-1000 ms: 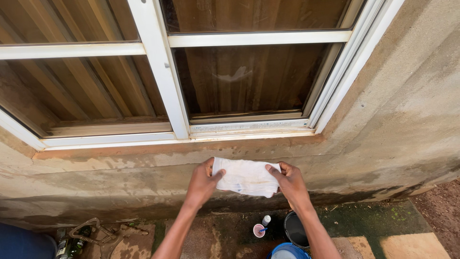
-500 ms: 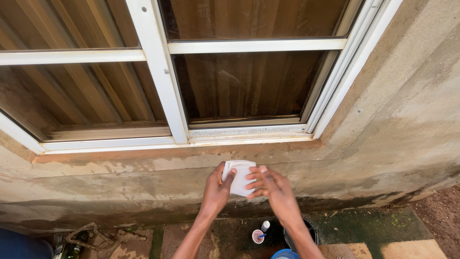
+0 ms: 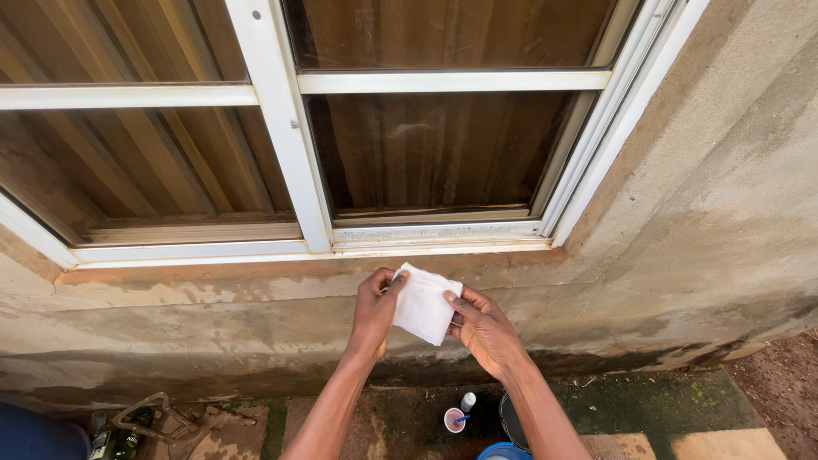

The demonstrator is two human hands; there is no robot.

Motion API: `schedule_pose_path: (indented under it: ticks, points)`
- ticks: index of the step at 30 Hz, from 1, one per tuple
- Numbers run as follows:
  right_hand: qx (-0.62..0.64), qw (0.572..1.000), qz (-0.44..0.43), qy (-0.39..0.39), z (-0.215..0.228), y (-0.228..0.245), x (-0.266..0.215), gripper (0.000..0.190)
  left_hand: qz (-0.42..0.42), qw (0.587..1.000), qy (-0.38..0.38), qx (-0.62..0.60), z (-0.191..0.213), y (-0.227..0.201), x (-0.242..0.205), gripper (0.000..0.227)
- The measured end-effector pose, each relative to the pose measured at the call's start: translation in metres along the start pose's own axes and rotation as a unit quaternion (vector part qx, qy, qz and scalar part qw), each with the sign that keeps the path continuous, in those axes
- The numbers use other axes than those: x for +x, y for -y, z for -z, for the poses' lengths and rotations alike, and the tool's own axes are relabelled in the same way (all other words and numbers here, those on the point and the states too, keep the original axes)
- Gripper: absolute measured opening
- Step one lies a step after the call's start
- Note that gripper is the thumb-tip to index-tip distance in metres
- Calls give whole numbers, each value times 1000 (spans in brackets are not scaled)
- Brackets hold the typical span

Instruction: The person wipes the glass panes and white frame of a window using a cloth, occasionally rinsing the cloth in a bucket of soapy water and applying a cleaning solution from a spray bottle.

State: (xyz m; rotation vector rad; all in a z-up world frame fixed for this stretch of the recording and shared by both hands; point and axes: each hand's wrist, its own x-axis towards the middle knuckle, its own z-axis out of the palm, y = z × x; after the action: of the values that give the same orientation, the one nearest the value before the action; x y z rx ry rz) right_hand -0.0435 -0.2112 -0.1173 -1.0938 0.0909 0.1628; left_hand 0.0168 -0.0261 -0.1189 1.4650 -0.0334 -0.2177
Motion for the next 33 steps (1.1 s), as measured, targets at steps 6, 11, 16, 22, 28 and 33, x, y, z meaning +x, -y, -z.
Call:
schedule_pose_path:
  ticks: [6, 11, 16, 22, 28, 33]
  points:
    - [-63, 996, 48, -47, -5, 16, 3, 40, -88, 986, -83, 114, -14, -13, -1, 48]
    - [-109, 989, 90, -36, -7, 41, 10, 38, 42, 994, 31, 94, -28, -42, -1, 55]
    - [-58, 994, 95, -11, -13, 55, 18, 38, -70, 995, 38, -53, -44, -49, 13, 43]
    - [89, 994, 37, 54, -29, 84, 32, 38, -204, 979, -3, -7, -58, -87, 29, 32]
    - [59, 981, 140, 122, -74, 162, 41, 37, -334, 930, -70, 137, -52, -179, 41, 29]
    - [41, 959, 244, 141, -104, 222, 55, 32, -447, 867, -130, 175, -45, -273, 21, 32]
